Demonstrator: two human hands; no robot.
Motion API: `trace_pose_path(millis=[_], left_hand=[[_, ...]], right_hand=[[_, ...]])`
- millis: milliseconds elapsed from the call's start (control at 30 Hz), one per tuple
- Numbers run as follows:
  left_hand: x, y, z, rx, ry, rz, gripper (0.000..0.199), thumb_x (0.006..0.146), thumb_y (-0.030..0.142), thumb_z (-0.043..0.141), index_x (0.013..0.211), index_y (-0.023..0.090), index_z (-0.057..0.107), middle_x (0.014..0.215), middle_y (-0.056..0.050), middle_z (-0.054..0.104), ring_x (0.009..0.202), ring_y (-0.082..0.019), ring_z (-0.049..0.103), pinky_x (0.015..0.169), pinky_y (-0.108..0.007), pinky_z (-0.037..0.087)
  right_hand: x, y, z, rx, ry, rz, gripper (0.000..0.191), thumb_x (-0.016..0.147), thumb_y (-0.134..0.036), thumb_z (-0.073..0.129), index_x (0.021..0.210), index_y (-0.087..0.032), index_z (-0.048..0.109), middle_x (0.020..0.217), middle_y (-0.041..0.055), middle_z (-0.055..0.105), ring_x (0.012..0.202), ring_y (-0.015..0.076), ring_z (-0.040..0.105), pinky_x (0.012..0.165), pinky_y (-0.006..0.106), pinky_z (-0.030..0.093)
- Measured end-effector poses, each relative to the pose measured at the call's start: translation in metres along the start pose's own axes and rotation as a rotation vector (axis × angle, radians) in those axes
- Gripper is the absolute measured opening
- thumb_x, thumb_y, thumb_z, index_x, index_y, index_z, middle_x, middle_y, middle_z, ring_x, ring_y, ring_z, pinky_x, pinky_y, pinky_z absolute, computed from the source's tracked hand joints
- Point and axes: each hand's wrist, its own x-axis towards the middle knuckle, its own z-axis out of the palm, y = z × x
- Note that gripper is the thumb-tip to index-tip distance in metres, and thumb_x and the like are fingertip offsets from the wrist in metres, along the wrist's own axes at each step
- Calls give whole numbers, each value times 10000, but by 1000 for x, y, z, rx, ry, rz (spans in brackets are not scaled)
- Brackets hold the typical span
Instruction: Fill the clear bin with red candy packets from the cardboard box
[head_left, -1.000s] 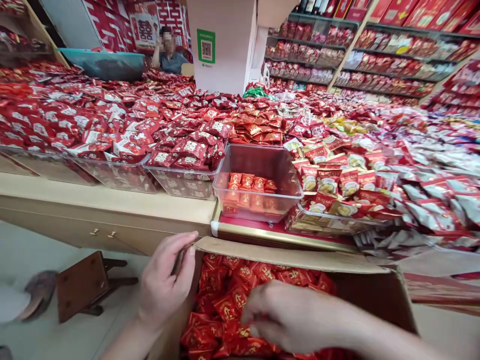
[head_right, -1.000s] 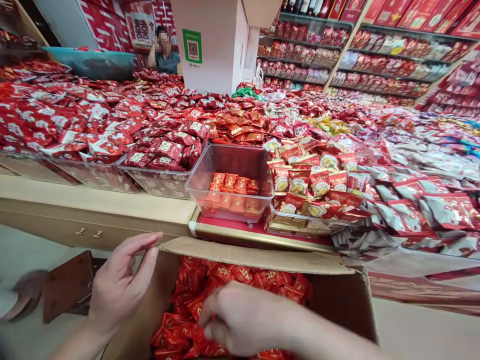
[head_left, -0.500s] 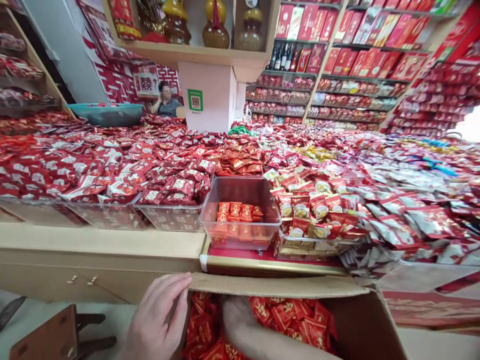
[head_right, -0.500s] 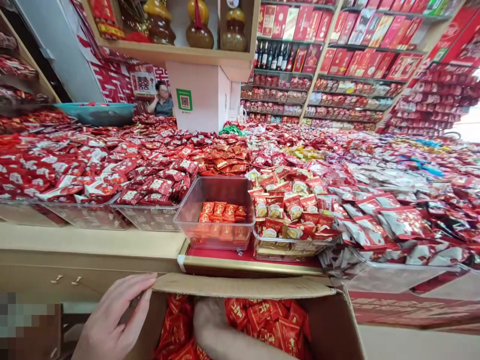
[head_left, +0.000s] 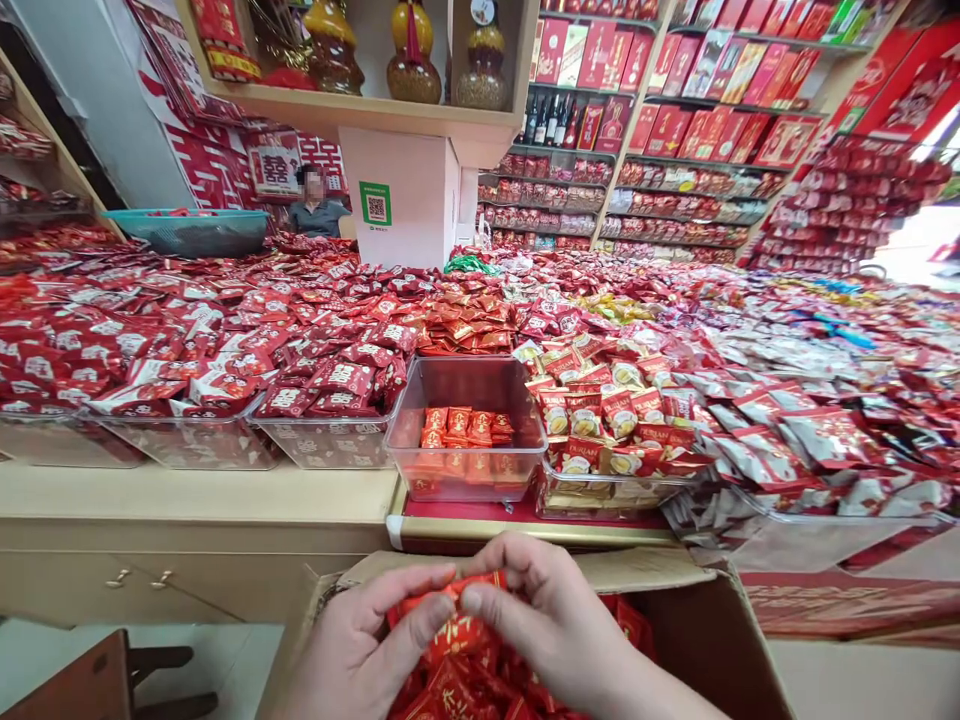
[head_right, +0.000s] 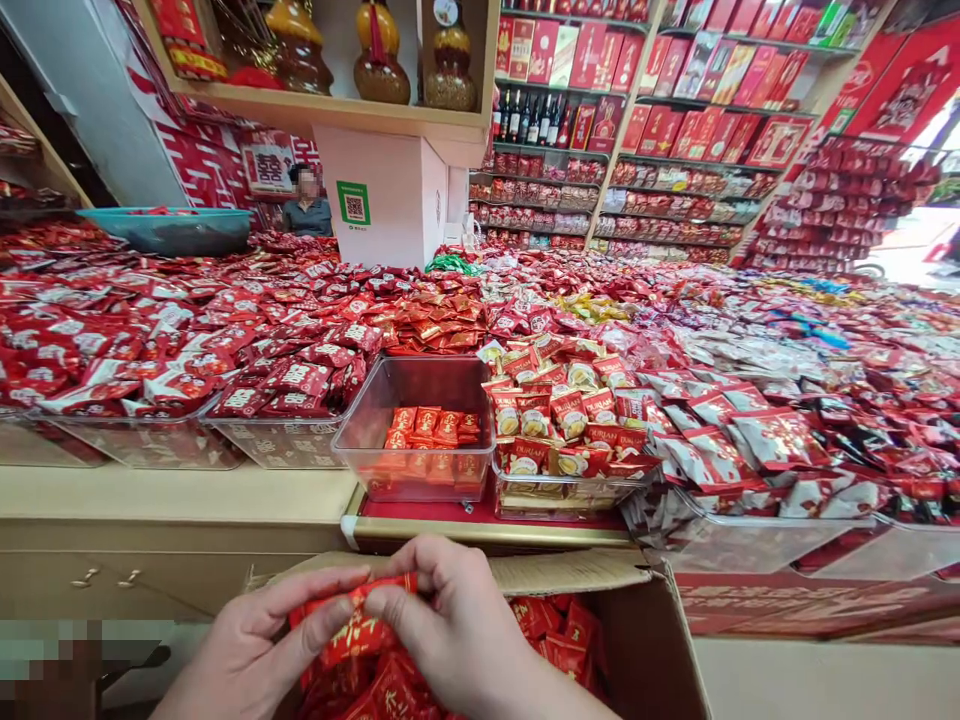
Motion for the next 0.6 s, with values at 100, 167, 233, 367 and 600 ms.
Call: trace_pose_path(millis=[100, 167, 233, 367, 600], left_hand=[[10, -4, 7, -68, 167, -29, 313, 778, 408, 539, 1012, 221, 627, 1034, -45, 666, 937, -199, 610, 826, -267, 482], [12, -3, 13, -126, 215, -26, 318, 767, 417, 551, 979, 198, 638, 999, -53, 674, 928, -194, 607, 799, -241, 484], [12, 1, 18, -242, 147, -64, 346, 735, 416, 594, 988, 182, 622, 936, -56, 686, 824, -175, 629, 701, -216, 501], [7, 10, 22, -535, -25, -207, 498, 635, 343, 717, 1063, 178, 523, 721, -31, 691, 577, -121, 613, 492, -166, 461], [-6, 6, 24, -924, -171, -487, 405, 621, 379, 726, 929, 173, 562, 565, 12, 606, 395, -22, 502, 407, -103, 347]], right_hand=[[7, 4, -1, 302, 11, 68, 269, 718, -383, 615, 827, -147, 546, 675, -5, 568, 577, 82, 471, 530, 196, 404], [11, 6, -2, 363, 2, 78, 290, 692, -391, 643, 784, -133, 546, 680, 1, 565, 577, 80, 476, 538, 202, 418], [13, 8, -4, 346, 14, 83, 290, 693, -394, 644, 714, -125, 538, 611, -13, 543, 522, 64, 454, 510, 189, 405], [6, 11, -11, 239, 20, 67, 255, 750, -389, 588, 717, -143, 531, 584, -23, 533, 502, 65, 465, 495, 183, 398], [-10, -5, -30, -391, -269, -465, 481, 711, -269, 659, 1165, -234, 504, 1244, 113, 478, 1130, 192, 444, 908, 292, 374]])
